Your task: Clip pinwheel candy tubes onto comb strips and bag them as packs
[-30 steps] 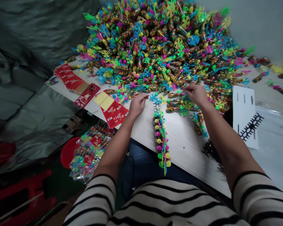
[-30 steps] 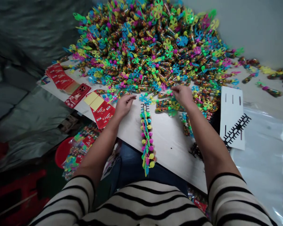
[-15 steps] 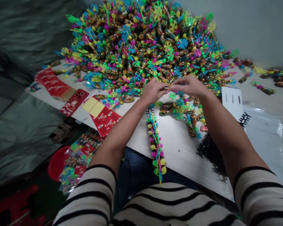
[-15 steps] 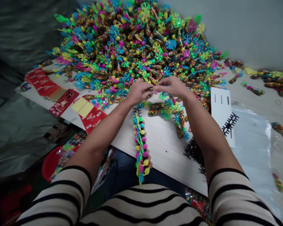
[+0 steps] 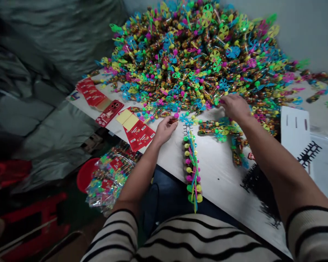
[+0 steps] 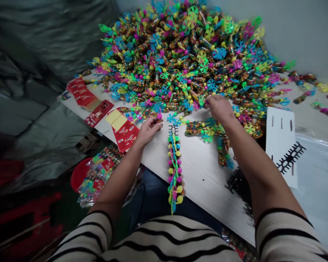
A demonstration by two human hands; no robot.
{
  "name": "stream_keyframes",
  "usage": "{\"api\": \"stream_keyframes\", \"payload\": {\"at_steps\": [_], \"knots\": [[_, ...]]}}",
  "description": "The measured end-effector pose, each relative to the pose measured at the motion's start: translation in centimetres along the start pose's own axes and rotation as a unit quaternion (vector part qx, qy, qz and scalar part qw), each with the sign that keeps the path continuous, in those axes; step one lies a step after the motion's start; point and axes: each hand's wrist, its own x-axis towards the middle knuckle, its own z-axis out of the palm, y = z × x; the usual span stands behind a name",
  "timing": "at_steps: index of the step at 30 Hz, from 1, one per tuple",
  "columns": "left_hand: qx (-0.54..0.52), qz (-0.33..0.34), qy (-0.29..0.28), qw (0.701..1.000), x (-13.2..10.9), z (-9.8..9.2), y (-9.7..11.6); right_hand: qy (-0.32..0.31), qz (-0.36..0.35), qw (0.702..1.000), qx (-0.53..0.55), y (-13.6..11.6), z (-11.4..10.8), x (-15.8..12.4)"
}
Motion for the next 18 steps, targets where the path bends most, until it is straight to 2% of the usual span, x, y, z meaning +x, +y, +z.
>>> {"api": "stream_keyframes", "payload": {"at_steps": [2, 3, 5, 7, 9, 12, 15, 18], "knots": [[0.023, 0.015, 0.034, 0.999, -1.3, -0.3, -0.3, 0.064, 0.005, 0.991, 0.118, -1.8, -1.2, -1.6], [0.028, 0.022, 0.038, 0.999, -1.9, -0.3, -0.5, 0.066, 0.004, 0.98, 0.187, -2.9, -1.5, -2.7], [0.024, 0.028, 0.024, 0.999, -3.1, 0.0, -0.9, 0.017, -0.002, 0.951, 0.31, -5.5, -1.5, -4.7], [0.024, 0.026, 0.004, 0.999, -4.2, 0.7, -1.3, -0.039, -0.002, 0.92, 0.389, -7.8, -0.4, -6.4], [0.04, 0.028, -0.001, 0.999, -4.9, 1.7, -1.7, -0.053, 0.002, 0.908, 0.416, -9.6, 1.1, -7.3], [0.073, 0.034, -0.01, 0.997, -5.5, 2.8, -1.9, -0.026, 0.001, 0.907, 0.419, -11.0, 3.1, -7.6], [0.094, 0.038, -0.026, 0.995, -5.8, 3.3, -2.0, -0.012, 0.0, 0.901, 0.434, -11.3, 3.9, -7.5], [0.095, 0.035, -0.019, 0.995, -6.1, 3.5, -2.3, -0.001, -0.015, 0.896, 0.444, -11.2, 4.0, -7.5]]}}
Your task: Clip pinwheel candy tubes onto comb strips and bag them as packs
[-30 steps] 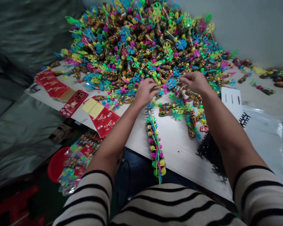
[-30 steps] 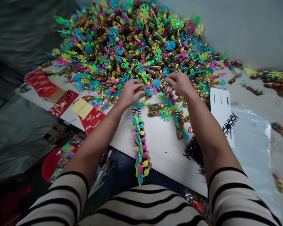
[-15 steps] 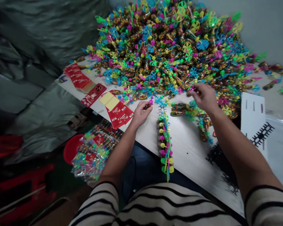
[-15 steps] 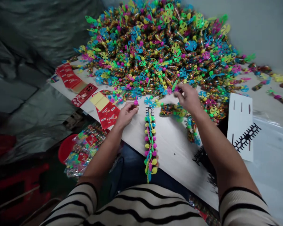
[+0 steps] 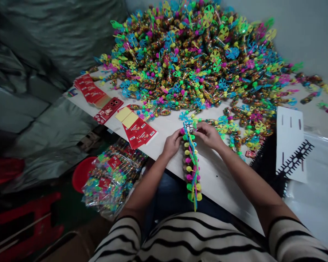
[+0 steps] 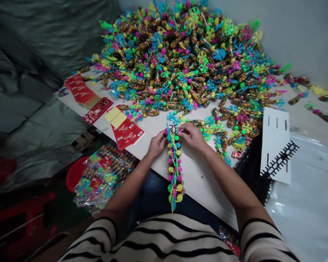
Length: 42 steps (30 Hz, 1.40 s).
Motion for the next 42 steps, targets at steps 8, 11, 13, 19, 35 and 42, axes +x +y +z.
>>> {"api": "stream_keyframes", "payload": {"at_steps": [8, 11, 13, 19, 35, 42], "knots": [[-0.004, 0.012, -0.019, 1.0, 0.5, 0.7, -0.5, -0.03, -0.038, 0.999, 0.004, -0.6, 0.5, 0.5], [-0.02, 0.018, -0.047, 0.999, 0.9, 0.1, -0.3, -0.063, -0.031, 0.998, -0.008, -0.8, -0.1, 0.7], [-0.029, 0.028, -0.083, 0.996, 1.4, -0.9, -0.2, -0.123, -0.008, 0.992, -0.001, -0.3, -1.6, 1.1], [-0.009, 0.001, -0.035, 0.999, 6.0, -4.1, -0.2, -0.035, 0.067, 0.945, -0.32, 3.0, -8.3, 6.4], [0.042, 0.103, 0.01, 0.994, 12.4, -0.9, 1.7, 0.033, -0.015, 0.898, -0.438, 3.4, -9.5, 10.3], [0.017, 0.143, 0.056, 0.988, 12.6, -0.5, 2.6, 0.005, -0.106, 0.981, -0.16, -4.0, -3.1, 9.9]]}}
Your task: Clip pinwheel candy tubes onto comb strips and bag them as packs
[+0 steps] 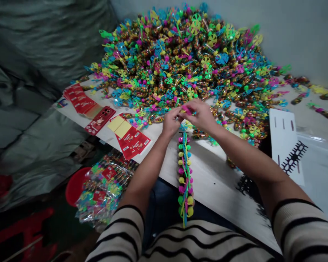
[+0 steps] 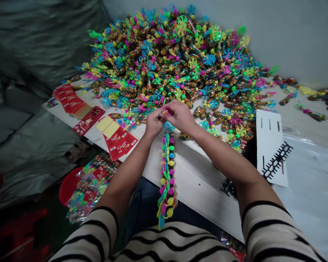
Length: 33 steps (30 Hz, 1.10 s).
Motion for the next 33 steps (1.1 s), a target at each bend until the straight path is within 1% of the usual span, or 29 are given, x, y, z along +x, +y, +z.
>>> {"api": "stream_keyframes", "payload": {"at_steps": [1, 2, 3, 4, 5, 7, 8, 9, 11, 13, 14, 16, 19, 20, 21, 22, 23, 25, 27, 30, 33], "knots": [[-0.004, -0.016, 0.007, 1.0, -0.4, -0.6, -0.1, -0.024, 0.004, 0.999, 0.031, 0.2, 0.3, 0.3], [-0.011, -0.04, 0.009, 0.999, -1.0, -1.4, -0.3, -0.043, 0.016, 0.998, 0.048, 0.8, 0.4, 0.7], [-0.023, -0.069, 0.008, 0.997, -1.7, -2.2, -0.5, -0.048, 0.039, 0.997, 0.049, 2.0, 0.2, 1.2], [-0.037, -0.099, 0.004, 0.994, -2.4, -3.0, -0.7, -0.037, 0.072, 0.996, 0.03, 3.4, -0.1, 1.8], [-0.053, -0.127, 0.002, 0.99, -3.2, -3.6, -0.9, -0.011, 0.112, 0.994, -0.005, 5.1, -0.4, 2.5], [-0.078, -0.167, 0.006, 0.983, -4.8, -4.4, -1.2, 0.05, 0.184, 0.977, -0.094, 8.4, -1.0, 3.9], [-0.085, -0.178, 0.01, 0.98, -5.5, -4.5, -1.2, 0.064, 0.208, 0.967, -0.134, 9.8, -1.1, 4.6], [-0.086, -0.185, 0.013, 0.979, -6.1, -4.5, -1.2, 0.062, 0.222, 0.959, -0.167, 11.0, -1.0, 5.2], [-0.078, -0.194, 0.005, 0.978, -7.0, -4.2, -1.1, 0.034, 0.237, 0.947, -0.214, 12.6, -0.6, 6.2], [-0.063, -0.195, -0.004, 0.979, -7.6, -3.8, -1.0, 0.001, 0.258, 0.936, -0.24, 13.3, -0.2, 6.5], [-0.054, -0.192, -0.005, 0.98, -7.8, -3.6, -1.0, -0.003, 0.269, 0.931, -0.246, 13.3, -0.2, 6.4], [-0.043, -0.181, -0.004, 0.982, -8.3, -3.3, -1.0, 0.024, 0.269, 0.932, -0.242, 12.7, -0.6, 5.4], [-0.046, -0.171, -0.018, 0.984, -8.9, -2.9, -1.1, 0.097, 0.213, 0.954, -0.185, 9.9, -1.6, 2.0], [-0.049, -0.171, -0.022, 0.984, -9.1, -2.7, -1.1, 0.101, 0.192, 0.965, -0.149, 8.5, -1.8, 0.4], [-0.048, -0.172, -0.025, 0.984, -9.2, -2.5, -1.1, 0.088, 0.176, 0.975, -0.105, 7.1, -1.8, -1.3], [-0.045, -0.172, -0.025, 0.984, -9.4, -2.3, -1.1, 0.058, 0.164, 0.983, -0.057, 5.6, -1.6, -3.1], [-0.038, -0.169, -0.027, 0.984, -9.5, -2.1, -1.0, 0.026, 0.159, 0.987, -0.016, 4.2, -1.2, -4.8], [-0.021, -0.152, -0.041, 0.987, -9.6, -1.9, -0.7, -0.01, 0.16, 0.986, 0.036, 1.9, 0.1, -7.8], [0.0, -0.125, -0.066, 0.99, -9.7, -1.8, -0.3, -0.019, 0.164, 0.985, 0.054, 0.6, 1.7, -9.6], [0.025, -0.102, -0.091, 0.99, -9.7, -1.8, 0.2, -0.001, 0.176, 0.982, 0.06, 0.3, 3.6, -10.6], [0.04, -0.091, -0.116, 0.988, -9.7, -1.6, 0.3, 0.024, 0.207, 0.975, 0.074, 0.8, 4.5, -10.5]]}}
